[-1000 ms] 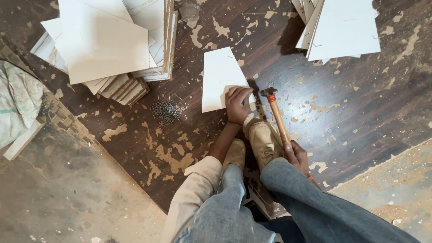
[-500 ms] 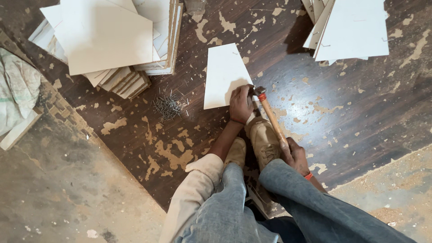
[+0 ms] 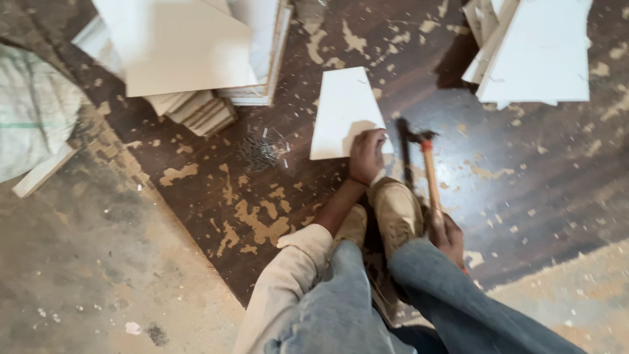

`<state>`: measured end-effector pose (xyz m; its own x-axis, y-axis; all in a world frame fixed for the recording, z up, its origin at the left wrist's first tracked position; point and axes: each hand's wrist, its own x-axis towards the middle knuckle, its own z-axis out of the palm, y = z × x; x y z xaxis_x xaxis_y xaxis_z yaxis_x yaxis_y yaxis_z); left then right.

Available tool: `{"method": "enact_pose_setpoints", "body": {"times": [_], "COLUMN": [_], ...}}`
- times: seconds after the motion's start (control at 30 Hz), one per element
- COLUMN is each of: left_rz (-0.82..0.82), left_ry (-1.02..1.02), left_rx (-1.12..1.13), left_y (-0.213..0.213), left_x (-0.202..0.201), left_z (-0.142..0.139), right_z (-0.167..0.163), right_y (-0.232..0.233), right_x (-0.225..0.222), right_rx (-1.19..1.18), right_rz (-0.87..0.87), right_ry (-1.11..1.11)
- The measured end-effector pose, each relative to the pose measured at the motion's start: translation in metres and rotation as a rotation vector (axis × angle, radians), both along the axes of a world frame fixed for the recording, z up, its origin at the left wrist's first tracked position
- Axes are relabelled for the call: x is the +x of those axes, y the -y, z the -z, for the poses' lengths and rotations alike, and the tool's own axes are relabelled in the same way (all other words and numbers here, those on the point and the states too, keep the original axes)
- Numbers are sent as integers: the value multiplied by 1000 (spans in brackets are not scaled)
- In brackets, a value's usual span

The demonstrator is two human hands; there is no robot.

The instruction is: The person stands on a workshop floor hammering nails into small white board pieces. They pick a nail from a pile, position it on a board, drive it in with a hammer, and place the finished board onto a growing stack of completed pieces.

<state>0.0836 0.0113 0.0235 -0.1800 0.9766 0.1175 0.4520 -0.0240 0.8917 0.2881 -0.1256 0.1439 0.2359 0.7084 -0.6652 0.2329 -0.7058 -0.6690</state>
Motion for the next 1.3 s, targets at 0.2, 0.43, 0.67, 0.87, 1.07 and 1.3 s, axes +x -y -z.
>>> {"method": "enact_pose_setpoints", "body": {"times": [0.2,0.43,0.67,0.87,1.07,1.3], "left_rz": [4,-223,-356,-225,-229,-360], "left_ry": [158,-196,-562,-888,-766,506], "left_rx": [147,136,-47,-245,-152,-185], "left_y": [-68,1,76,68,72,-11], "left_x": [27,-91,-181,-171,-179,-146], "left_z": [-28,-32,0,12,-1,-4], "right_z": [39,72,68,52,45,26], "right_y": [27,28,24,22,18,-2], "right_x": [30,50,43,27,22,13], "right_rx": [218,280,310,272,264,154], "right_rz": [44,-13,-36,36,19,6], "right_ry": [9,-85,-26,8,-1,-18]}}
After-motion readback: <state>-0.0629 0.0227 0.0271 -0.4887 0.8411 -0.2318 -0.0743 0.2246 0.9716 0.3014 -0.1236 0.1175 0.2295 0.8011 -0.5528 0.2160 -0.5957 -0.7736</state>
